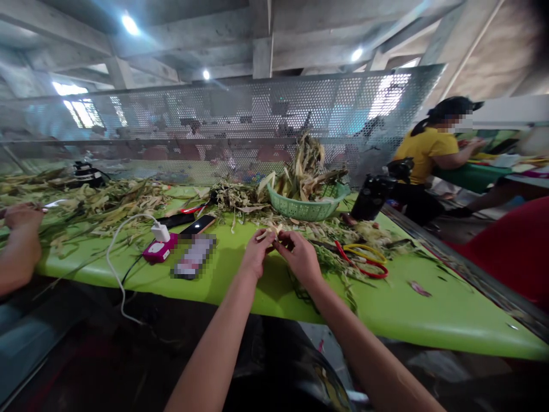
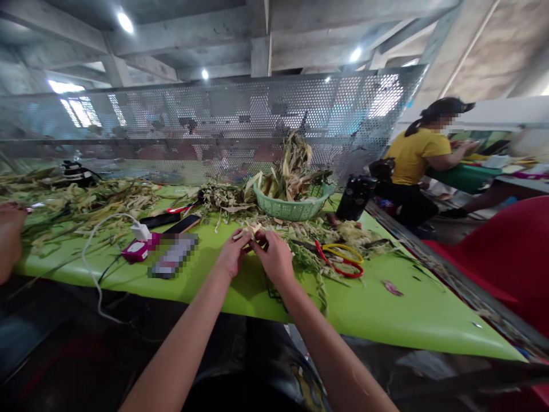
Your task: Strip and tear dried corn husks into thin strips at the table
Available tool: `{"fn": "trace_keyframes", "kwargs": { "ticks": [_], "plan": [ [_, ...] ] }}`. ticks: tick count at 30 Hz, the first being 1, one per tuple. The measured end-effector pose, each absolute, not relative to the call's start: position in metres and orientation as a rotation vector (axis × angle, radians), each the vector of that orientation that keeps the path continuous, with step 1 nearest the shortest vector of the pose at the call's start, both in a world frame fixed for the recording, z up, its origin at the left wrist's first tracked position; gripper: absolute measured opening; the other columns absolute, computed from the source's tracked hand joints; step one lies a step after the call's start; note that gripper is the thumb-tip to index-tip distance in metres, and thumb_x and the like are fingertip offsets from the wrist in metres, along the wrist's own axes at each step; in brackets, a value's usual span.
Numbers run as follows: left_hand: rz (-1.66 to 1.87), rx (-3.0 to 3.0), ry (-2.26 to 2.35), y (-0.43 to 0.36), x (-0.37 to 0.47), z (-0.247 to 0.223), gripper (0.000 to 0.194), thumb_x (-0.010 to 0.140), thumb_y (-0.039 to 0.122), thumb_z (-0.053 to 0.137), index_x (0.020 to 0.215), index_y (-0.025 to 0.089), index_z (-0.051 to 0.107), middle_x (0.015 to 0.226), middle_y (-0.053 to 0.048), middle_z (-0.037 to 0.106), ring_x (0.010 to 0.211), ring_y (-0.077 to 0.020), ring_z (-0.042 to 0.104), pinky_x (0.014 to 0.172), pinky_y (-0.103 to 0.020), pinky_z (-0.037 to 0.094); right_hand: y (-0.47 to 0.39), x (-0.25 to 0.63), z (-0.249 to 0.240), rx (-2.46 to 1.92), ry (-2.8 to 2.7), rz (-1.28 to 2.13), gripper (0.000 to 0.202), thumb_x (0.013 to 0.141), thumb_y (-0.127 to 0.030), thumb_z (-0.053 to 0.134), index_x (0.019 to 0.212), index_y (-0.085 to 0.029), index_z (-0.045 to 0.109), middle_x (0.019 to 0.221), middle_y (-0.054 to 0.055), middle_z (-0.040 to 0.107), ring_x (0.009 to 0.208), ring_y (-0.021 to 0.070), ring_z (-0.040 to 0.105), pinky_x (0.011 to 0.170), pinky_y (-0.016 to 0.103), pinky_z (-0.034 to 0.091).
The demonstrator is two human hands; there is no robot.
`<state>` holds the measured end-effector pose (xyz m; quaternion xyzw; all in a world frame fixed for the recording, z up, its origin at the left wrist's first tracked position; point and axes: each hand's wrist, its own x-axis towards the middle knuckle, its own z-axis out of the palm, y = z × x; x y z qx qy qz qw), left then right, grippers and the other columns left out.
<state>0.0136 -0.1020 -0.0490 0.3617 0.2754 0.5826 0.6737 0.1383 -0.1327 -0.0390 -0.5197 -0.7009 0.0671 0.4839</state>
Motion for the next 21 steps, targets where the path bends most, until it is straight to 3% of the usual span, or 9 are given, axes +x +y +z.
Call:
{"fn": "trace_keyframes", "kwargs": {
  "ticks": [7,13,21],
  "plan": [
    [1.373,1.053,0.685,-0.1051,0.0171,-0.0438,0.035,0.063,0.039,0.077,0.085,0.016,0.062,0.08,-0.002,0.064,0.076,-0.0128,0.056,0.077,-0.027,0.042,-0.1358,0.137,-0.0351,-1.287,-1.694,0.051,0.015,0.083,-0.034,0.056,0.076,-0.02,0.057,0.077,0.004,0.06,0.069,0.0188,0.054,0.065,0.028,0.039],
    [1.449,1.139,0.709,-0.1061,0.0191,-0.045,0.032,0.07,0.044,0.07,0.082,0.014,0.065,0.076,-0.003,0.063,0.074,-0.0143,0.055,0.075,-0.027,0.042,-0.131,0.1399,-0.0377,-1.239,-1.626,0.337,0.024,0.081,-0.04,0.056,0.068,-0.021,0.05,0.064,-0.002,0.049,0.06,0.0146,0.045,0.057,0.025,0.035],
    [1.478,0.853,0.666,-0.0979,0.0196,-0.0499,0.03,0.064,0.037,0.075,0.079,0.013,0.066,0.071,-0.001,0.062,0.066,-0.0111,0.054,0.068,-0.025,0.042,-0.13,0.1431,-0.0365,-1.224,-1.666,0.502,0.014,0.074,-0.03,0.057,0.066,-0.021,0.051,0.065,-0.002,0.052,0.065,0.0152,0.047,0.062,0.025,0.035]
  ]
}}
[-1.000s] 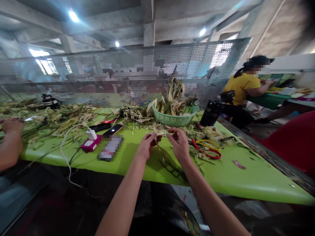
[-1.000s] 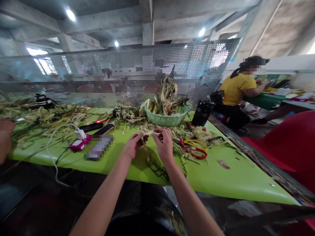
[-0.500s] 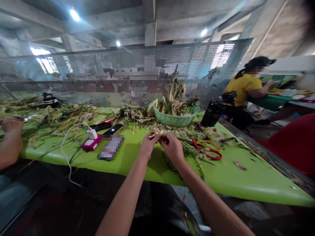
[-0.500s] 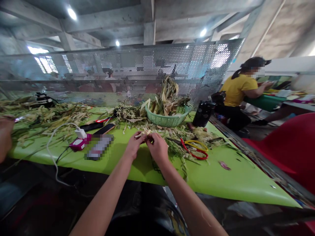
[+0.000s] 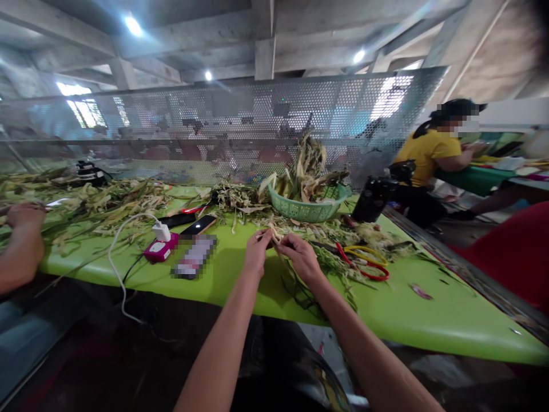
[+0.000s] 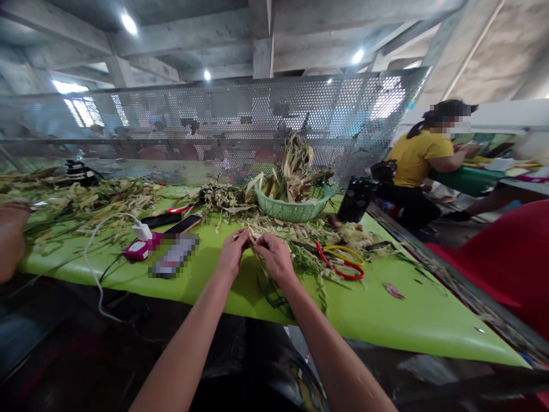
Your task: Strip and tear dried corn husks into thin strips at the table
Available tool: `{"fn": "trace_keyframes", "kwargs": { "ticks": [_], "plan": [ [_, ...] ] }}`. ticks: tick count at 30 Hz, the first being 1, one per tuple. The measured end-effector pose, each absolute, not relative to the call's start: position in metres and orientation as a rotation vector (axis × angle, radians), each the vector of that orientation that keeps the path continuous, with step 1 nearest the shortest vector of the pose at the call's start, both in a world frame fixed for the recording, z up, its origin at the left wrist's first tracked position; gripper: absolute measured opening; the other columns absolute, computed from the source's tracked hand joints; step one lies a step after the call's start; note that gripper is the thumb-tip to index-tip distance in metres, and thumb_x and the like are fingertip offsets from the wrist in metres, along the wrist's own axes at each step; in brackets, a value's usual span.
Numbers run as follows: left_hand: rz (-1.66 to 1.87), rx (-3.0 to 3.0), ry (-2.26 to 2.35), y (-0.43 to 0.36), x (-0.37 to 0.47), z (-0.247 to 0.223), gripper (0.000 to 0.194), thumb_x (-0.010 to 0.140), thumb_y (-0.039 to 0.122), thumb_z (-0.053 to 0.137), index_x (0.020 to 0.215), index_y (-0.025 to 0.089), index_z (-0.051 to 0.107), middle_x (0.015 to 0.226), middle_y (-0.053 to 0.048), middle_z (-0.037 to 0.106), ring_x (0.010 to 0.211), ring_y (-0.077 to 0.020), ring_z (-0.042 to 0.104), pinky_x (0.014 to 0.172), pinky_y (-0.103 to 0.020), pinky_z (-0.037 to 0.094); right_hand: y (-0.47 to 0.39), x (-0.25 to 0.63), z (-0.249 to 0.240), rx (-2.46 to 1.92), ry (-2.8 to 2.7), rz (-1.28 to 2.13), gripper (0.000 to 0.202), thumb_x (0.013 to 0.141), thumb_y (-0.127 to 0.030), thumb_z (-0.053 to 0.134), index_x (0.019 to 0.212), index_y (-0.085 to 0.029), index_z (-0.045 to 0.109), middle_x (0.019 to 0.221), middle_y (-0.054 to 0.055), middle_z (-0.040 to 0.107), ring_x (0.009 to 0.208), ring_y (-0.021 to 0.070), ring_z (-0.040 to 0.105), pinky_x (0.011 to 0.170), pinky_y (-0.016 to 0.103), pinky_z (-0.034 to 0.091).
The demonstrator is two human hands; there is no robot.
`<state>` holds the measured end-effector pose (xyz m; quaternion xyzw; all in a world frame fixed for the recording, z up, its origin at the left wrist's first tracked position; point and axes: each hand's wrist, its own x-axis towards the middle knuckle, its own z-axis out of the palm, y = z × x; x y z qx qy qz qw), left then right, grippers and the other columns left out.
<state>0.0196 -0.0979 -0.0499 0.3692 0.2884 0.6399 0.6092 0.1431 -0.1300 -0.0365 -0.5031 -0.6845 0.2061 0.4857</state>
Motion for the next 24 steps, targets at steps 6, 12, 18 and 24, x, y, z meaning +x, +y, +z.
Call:
{"fn": "trace_keyframes", "kwargs": {
  "ticks": [6,12,18,24],
  "plan": [
    [1.497,0.783,0.654,-0.094,0.019,-0.052,0.032,0.062,0.037,0.077,0.079,0.013,0.067,0.07,0.0,0.063,0.064,-0.0103,0.055,0.067,-0.024,0.042,-0.132,0.144,-0.039,-1.206,-1.662,0.536,0.014,0.075,-0.029,0.056,0.066,-0.021,0.049,0.062,-0.003,0.047,0.062,0.0141,0.043,0.059,0.025,0.034],
    [1.386,0.869,0.681,-0.095,0.01,-0.051,0.031,0.067,0.041,0.074,0.083,0.015,0.066,0.072,0.0,0.063,0.064,-0.0101,0.055,0.062,-0.022,0.042,-0.137,0.147,-0.034,-1.122,-1.579,0.528,0.017,0.077,-0.036,0.061,0.083,-0.02,0.058,0.081,0.001,0.056,0.063,0.0137,0.048,0.061,0.027,0.04],
    [1.227,0.868,0.575,-0.104,0.008,-0.045,0.032,0.066,0.038,0.076,0.085,0.014,0.066,0.075,-0.002,0.064,0.065,-0.0104,0.057,0.063,-0.023,0.044,-0.13,0.147,-0.036,-0.989,-1.457,0.854,0.027,0.081,-0.039,0.056,0.102,-0.022,0.056,0.097,0.004,0.061,0.079,0.0171,0.058,0.073,0.031,0.048],
    [1.216,0.783,0.544,-0.103,0.008,-0.045,0.029,0.066,0.034,0.076,0.083,0.012,0.068,0.071,-0.001,0.061,0.061,-0.0075,0.054,0.059,-0.019,0.041,-0.123,0.152,-0.04,-1.061,-1.518,0.862,0.023,0.078,-0.042,0.061,0.079,-0.02,0.064,0.072,0.001,0.059,0.067,0.0157,0.052,0.063,0.028,0.043]
  ]
}}
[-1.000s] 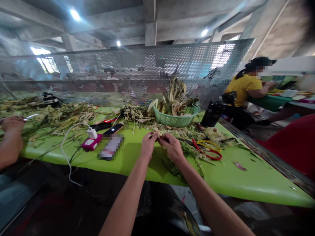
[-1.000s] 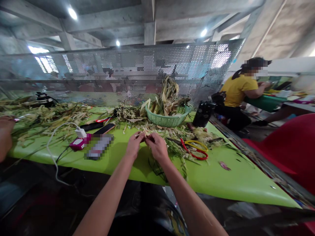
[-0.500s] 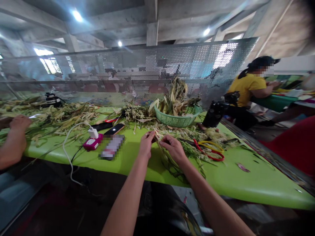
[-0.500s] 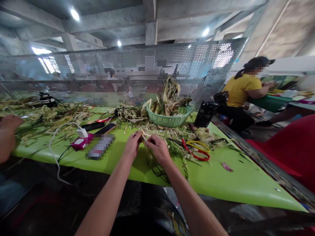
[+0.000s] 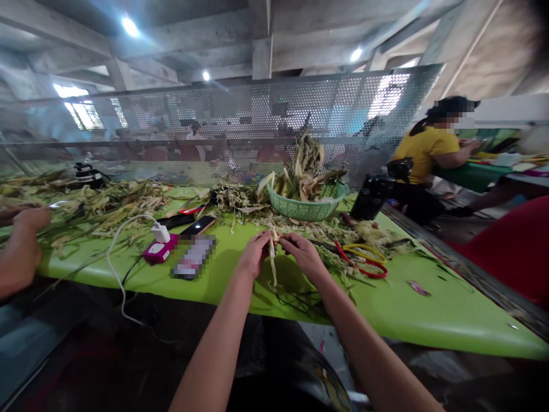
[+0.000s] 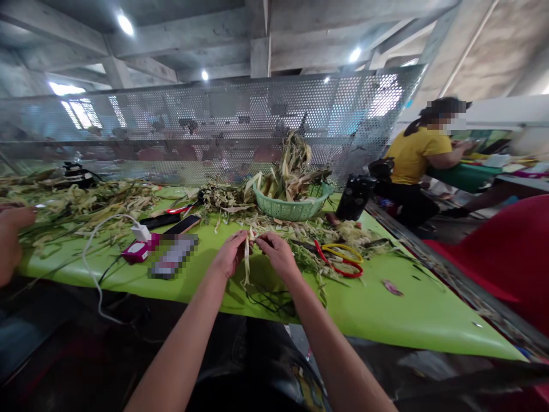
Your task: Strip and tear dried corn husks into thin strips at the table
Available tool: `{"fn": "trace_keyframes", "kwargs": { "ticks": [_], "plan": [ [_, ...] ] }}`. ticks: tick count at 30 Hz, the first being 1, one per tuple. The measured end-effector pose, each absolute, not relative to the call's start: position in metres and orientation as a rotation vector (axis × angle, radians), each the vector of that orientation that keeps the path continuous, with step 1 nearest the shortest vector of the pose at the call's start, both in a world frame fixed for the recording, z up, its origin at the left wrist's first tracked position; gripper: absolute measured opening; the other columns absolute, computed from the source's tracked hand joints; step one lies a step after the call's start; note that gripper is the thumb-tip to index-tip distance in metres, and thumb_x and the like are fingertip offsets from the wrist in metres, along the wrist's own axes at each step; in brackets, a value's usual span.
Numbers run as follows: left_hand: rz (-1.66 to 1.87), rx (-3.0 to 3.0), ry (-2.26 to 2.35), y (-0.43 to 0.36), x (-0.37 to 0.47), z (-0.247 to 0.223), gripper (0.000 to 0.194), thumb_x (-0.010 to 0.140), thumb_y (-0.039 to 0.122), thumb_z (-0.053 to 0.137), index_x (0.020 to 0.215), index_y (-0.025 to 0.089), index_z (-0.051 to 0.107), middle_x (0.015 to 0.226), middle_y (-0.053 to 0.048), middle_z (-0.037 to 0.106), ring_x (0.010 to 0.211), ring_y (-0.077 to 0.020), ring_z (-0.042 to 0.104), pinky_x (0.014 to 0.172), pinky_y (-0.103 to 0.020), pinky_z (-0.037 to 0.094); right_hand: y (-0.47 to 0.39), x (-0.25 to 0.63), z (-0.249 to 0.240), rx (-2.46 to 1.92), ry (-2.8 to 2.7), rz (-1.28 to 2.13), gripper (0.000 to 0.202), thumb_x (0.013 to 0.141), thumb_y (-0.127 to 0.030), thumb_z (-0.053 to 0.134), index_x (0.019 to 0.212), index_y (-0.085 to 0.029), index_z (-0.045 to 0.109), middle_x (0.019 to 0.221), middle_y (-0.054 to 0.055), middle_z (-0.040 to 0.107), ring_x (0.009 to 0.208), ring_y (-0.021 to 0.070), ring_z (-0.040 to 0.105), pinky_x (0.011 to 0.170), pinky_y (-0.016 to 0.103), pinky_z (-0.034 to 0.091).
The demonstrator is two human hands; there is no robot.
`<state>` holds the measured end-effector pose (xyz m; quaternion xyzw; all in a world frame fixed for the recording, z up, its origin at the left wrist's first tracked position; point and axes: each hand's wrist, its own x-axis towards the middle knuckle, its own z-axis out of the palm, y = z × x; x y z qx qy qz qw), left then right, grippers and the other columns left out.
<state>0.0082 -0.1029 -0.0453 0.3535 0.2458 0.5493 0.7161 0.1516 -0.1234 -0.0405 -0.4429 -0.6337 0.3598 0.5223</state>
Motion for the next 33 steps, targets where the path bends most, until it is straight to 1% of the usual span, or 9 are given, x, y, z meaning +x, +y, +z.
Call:
{"fn": "trace_keyframes", "kwargs": {
  "ticks": [4,8,12,16,20,22,26,28,33],
  "plan": [
    [1.21,0.802,0.525,-0.101,0.008,-0.046,0.028,0.066,0.036,0.075,0.08,0.012,0.068,0.067,-0.001,0.06,0.059,-0.0078,0.052,0.056,-0.02,0.039,-0.125,0.153,-0.039,-1.077,-1.529,0.896,0.027,0.078,-0.045,0.059,0.073,-0.019,0.062,0.065,0.0,0.055,0.061,0.0143,0.05,0.058,0.027,0.042],
    [1.205,0.78,0.53,-0.102,0.009,-0.046,0.027,0.065,0.035,0.076,0.08,0.013,0.068,0.071,-0.001,0.062,0.059,-0.0075,0.052,0.056,-0.02,0.038,-0.126,0.153,-0.04,-1.098,-1.483,0.825,0.021,0.077,-0.04,0.06,0.073,-0.019,0.06,0.067,-0.001,0.054,0.062,0.0136,0.048,0.06,0.026,0.041],
    [1.235,0.782,0.542,-0.102,0.011,-0.047,0.023,0.066,0.033,0.074,0.075,0.013,0.066,0.065,0.0,0.057,0.057,-0.0073,0.049,0.055,-0.019,0.037,-0.124,0.154,-0.042,-1.13,-1.446,0.731,0.018,0.075,-0.036,0.061,0.069,-0.019,0.058,0.063,-0.002,0.05,0.061,0.014,0.046,0.059,0.027,0.038],
    [1.259,0.813,0.537,-0.104,0.008,-0.045,0.022,0.068,0.032,0.072,0.074,0.012,0.065,0.061,0.002,0.051,0.052,-0.0059,0.043,0.051,-0.019,0.033,-0.124,0.157,-0.044,-1.153,-1.428,0.676,0.019,0.075,-0.038,0.061,0.069,-0.02,0.058,0.062,-0.002,0.051,0.06,0.0143,0.046,0.057,0.026,0.038],
    [1.208,0.865,0.568,-0.106,0.005,-0.042,0.027,0.069,0.037,0.072,0.076,0.012,0.065,0.058,0.002,0.05,0.052,-0.0063,0.042,0.051,-0.02,0.032,-0.127,0.16,-0.042,-1.156,-1.437,0.667,0.022,0.075,-0.04,0.063,0.069,-0.019,0.06,0.062,-0.002,0.054,0.059,0.0139,0.048,0.058,0.027,0.039],
    [1.172,0.883,0.605,-0.108,0.005,-0.041,0.031,0.068,0.04,0.073,0.077,0.012,0.064,0.058,0.002,0.051,0.051,-0.0063,0.043,0.051,-0.02,0.032,-0.128,0.159,-0.04,-1.143,-1.452,0.685,0.022,0.074,-0.04,0.065,0.077,-0.019,0.064,0.066,-0.001,0.058,0.061,0.0143,0.051,0.06,0.027,0.042],
    [1.055,0.897,0.572,-0.112,0.009,-0.039,0.036,0.067,0.043,0.075,0.084,0.013,0.064,0.061,0.001,0.057,0.052,-0.0086,0.047,0.052,-0.022,0.036,-0.129,0.156,-0.037,-1.051,-1.463,0.781,0.031,0.076,-0.042,0.065,0.099,-0.021,0.069,0.089,0.003,0.068,0.08,0.0172,0.06,0.074,0.03,0.047],
    [1.034,0.903,0.566,-0.114,0.011,-0.038,0.037,0.066,0.043,0.076,0.084,0.013,0.064,0.062,0.0,0.059,0.053,-0.01,0.05,0.054,-0.024,0.038,-0.129,0.155,-0.036,-1.015,-1.444,0.82,0.028,0.075,-0.042,0.066,0.093,-0.02,0.07,0.088,0.004,0.069,0.082,0.0178,0.061,0.078,0.031,0.047],
    [1.017,0.954,0.579,-0.116,0.011,-0.039,0.036,0.067,0.045,0.075,0.079,0.013,0.064,0.063,0.0,0.059,0.056,-0.0106,0.051,0.059,-0.025,0.04,-0.131,0.156,-0.034,-1.039,-1.389,0.771,0.026,0.074,-0.043,0.066,0.079,-0.018,0.066,0.074,0.002,0.064,0.07,0.0164,0.057,0.07,0.03,0.046]
  ]
}}
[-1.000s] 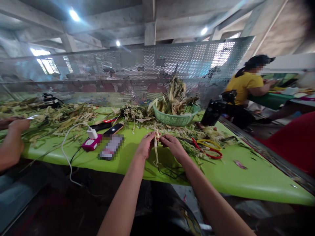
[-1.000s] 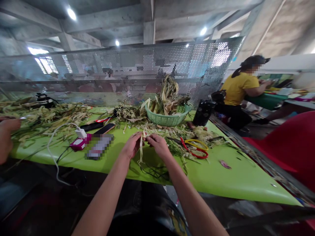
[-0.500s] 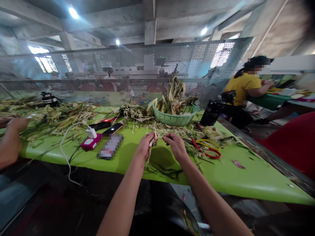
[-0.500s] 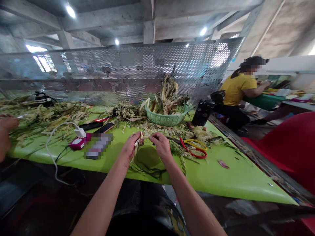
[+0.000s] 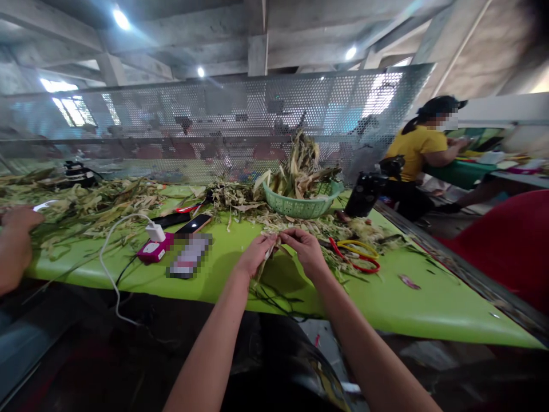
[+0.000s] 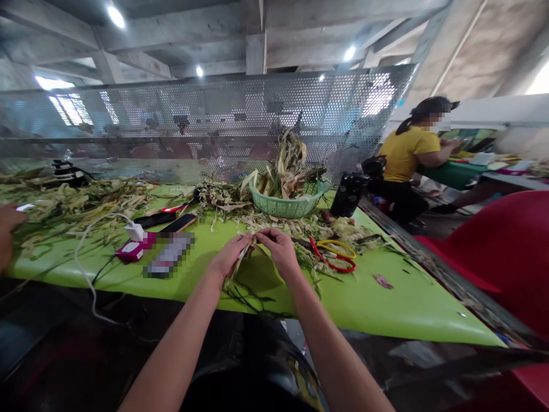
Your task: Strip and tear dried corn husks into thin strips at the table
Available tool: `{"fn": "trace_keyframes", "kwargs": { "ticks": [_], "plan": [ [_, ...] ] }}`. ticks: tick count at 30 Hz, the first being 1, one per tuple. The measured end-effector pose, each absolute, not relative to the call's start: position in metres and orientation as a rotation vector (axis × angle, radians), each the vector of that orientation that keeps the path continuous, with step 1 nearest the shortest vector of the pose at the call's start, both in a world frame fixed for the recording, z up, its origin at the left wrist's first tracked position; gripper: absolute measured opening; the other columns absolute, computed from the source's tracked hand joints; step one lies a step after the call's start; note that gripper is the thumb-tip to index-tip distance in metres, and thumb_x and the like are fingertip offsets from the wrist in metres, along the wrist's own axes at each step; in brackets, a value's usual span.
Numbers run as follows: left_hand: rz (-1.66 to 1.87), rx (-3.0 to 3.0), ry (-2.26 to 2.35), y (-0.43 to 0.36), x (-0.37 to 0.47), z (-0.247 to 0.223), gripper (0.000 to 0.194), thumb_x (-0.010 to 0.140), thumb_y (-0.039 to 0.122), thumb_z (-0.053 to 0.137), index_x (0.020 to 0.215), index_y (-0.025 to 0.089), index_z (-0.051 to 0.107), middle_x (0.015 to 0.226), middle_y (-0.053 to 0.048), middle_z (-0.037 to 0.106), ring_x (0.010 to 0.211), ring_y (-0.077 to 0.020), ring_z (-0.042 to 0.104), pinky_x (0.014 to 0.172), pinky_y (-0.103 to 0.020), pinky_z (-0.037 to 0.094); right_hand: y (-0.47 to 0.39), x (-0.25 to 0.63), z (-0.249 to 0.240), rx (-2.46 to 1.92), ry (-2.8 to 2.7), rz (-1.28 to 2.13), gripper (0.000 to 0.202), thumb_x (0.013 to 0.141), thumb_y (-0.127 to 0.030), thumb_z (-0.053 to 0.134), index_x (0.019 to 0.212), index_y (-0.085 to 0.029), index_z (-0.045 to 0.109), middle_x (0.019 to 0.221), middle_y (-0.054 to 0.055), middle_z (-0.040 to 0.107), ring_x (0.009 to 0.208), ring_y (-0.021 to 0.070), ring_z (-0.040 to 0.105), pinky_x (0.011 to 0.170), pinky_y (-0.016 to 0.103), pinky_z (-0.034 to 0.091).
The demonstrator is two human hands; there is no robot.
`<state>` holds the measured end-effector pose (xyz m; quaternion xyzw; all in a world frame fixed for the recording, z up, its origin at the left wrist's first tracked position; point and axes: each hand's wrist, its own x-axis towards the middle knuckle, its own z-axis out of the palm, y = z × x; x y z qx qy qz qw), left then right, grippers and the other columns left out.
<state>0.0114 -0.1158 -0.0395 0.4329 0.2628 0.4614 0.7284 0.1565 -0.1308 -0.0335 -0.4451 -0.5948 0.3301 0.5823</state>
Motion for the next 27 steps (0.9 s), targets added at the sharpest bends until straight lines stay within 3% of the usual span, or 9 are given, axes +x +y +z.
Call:
{"fn": "trace_keyframes", "kwargs": {
  "ticks": [8,13,19,23,27],
  "plan": [
    [0.965,1.115,0.557,-0.1157,0.0131,-0.0415,0.03,0.069,0.04,0.073,0.084,0.015,0.067,0.071,-0.001,0.063,0.065,-0.0128,0.055,0.067,-0.026,0.04,-0.1276,0.1562,-0.0345,-1.11,-1.393,0.578,0.02,0.076,-0.038,0.059,0.073,-0.019,0.058,0.067,0.0,0.054,0.066,0.0157,0.048,0.063,0.028,0.041],
    [0.892,1.208,0.594,-0.1181,0.0114,-0.0385,0.029,0.069,0.04,0.072,0.081,0.014,0.068,0.068,-0.001,0.061,0.063,-0.0125,0.053,0.063,-0.024,0.038,-0.1258,0.1581,-0.0363,-1.141,-1.389,0.478,0.017,0.074,-0.035,0.059,0.07,-0.019,0.057,0.068,0.001,0.054,0.068,0.0165,0.048,0.066,0.029,0.039],
    [0.909,1.308,0.677,-0.1171,0.0113,-0.0418,0.029,0.072,0.043,0.067,0.08,0.015,0.066,0.069,-0.002,0.06,0.064,-0.0134,0.051,0.063,-0.024,0.037,-0.1265,0.1613,-0.0339,-1.136,-1.435,0.506,0.019,0.076,-0.036,0.061,0.083,-0.019,0.064,0.075,0.002,0.06,0.067,0.0165,0.052,0.064,0.029,0.042],
    [1.008,1.473,0.735,-0.1133,0.0129,-0.0456,0.021,0.073,0.037,0.065,0.074,0.016,0.066,0.068,-0.002,0.06,0.068,-0.0157,0.05,0.067,-0.026,0.037,-0.1313,0.1586,-0.0287,-1.08,-1.622,0.501,0.021,0.077,-0.038,0.063,0.089,-0.022,0.07,0.093,0.005,0.064,0.086,0.0205,0.058,0.078,0.033,0.045],
    [1.064,1.56,0.784,-0.1099,0.0157,-0.0476,0.012,0.072,0.029,0.064,0.071,0.017,0.066,0.069,-0.002,0.062,0.071,-0.0178,0.051,0.068,-0.026,0.039,-0.1334,0.1559,-0.0264,-1.022,-1.676,0.443,0.013,0.077,-0.035,0.066,0.079,-0.023,0.07,0.09,0.005,0.064,0.091,0.0225,0.058,0.088,0.038,0.043]
  ]
}}
